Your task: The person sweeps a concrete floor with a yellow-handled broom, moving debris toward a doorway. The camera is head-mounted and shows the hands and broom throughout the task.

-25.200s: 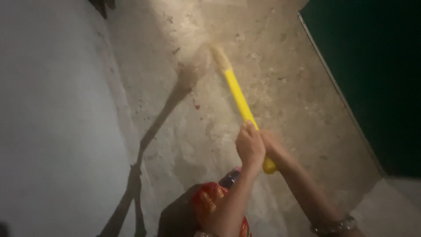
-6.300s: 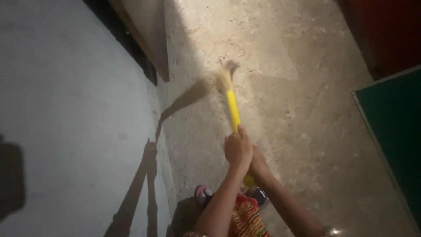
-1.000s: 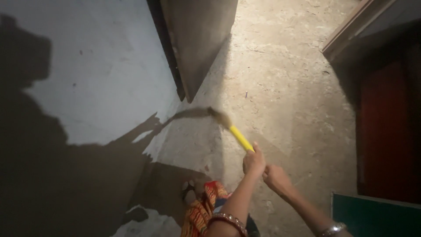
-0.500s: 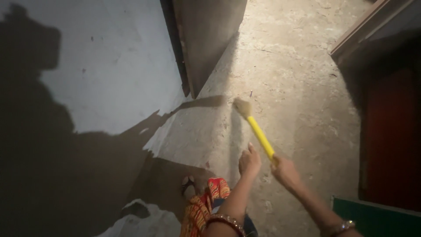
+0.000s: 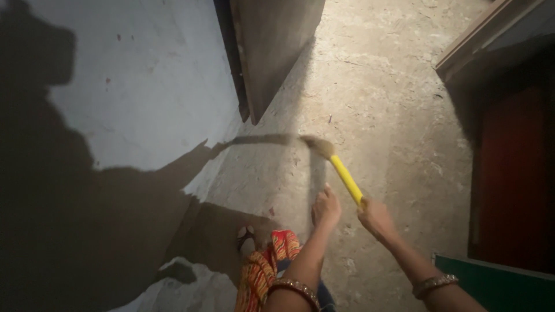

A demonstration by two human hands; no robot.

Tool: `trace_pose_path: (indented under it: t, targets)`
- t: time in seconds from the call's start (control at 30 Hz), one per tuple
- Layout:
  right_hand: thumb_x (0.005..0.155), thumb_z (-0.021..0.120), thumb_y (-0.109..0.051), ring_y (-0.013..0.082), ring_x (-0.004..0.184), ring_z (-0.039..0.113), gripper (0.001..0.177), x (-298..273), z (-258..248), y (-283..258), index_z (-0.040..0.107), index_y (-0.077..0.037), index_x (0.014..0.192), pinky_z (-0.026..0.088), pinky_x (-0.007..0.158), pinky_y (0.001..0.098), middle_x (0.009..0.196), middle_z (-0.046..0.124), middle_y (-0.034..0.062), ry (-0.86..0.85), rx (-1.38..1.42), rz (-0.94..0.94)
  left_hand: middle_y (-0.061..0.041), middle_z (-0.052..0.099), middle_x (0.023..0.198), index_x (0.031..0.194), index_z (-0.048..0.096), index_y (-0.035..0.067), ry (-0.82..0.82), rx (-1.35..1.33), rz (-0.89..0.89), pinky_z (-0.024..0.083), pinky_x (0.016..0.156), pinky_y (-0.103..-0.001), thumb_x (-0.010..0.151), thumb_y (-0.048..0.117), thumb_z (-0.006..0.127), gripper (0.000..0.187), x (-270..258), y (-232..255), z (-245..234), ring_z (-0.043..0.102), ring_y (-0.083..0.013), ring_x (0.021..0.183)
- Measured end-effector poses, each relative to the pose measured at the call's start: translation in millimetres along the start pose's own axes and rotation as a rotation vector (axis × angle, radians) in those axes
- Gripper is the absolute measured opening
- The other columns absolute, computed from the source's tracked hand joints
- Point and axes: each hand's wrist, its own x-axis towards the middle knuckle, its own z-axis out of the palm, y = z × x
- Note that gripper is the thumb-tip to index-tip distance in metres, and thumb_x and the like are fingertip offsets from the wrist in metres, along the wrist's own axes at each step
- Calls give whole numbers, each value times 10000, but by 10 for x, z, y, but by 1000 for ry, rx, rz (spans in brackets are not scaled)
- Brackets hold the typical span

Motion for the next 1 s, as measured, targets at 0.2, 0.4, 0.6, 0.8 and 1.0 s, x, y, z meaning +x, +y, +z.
trace_pose_path:
  t: [0.2, 0.4, 0.6, 0.8, 1.0]
  targets:
    - [902, 622, -232, 429, 943, 707, 349, -326, -44, -500, 673, -103, 1221, 553, 816, 520, 994, 724, 248, -53, 76, 76, -291, 654, 1267, 1251, 634, -30, -29, 2, -6, 466, 1058, -519, 1027, 605, 236, 782, -110, 119, 15, 616, -442, 1229]
    - [876, 675, -276, 365, 1006, 721, 358, -231, 315, -203, 735, -131, 1197, 558, 887, 475, 1085, 747, 182, -282, -36, 30, -292, 664, 1238, 1228, 642, -36, -17, 19, 10, 483, 1032, -523, 1028, 596, 234, 778, -111, 114, -94, 632, -441, 1200]
    - [906, 652, -241, 368, 953, 760, 395, 70, -86, -56, 694, -102, 1273, 584, 858, 475, 1073, 754, 210, -165, 5, 173, -311, 661, 1228, 1228, 634, -41, 31, 53, 65, 458, 1043, -532, 1046, 585, 218, 773, 213, -84, -129, 620, -465, 1191]
    - [883, 672, -253, 409, 1001, 714, 433, -50, -276, -395, 671, -69, 1275, 557, 871, 486, 1064, 727, 252, 26, 65, 62, -308, 662, 1225, 1205, 641, -45, 28, 20, 43, 467, 1038, -530, 1044, 591, 217, 781, 173, 13, -40, 621, -456, 1199]
    - [889, 627, -217, 396, 1005, 723, 345, -229, 291, -512, 705, -65, 1188, 561, 867, 485, 1056, 744, 229, -234, 121, -4, -301, 670, 1212, 1185, 648, -42, -1, 27, 20, 471, 1032, -534, 1041, 588, 226, 771, 52, 103, -101, 629, -453, 1188]
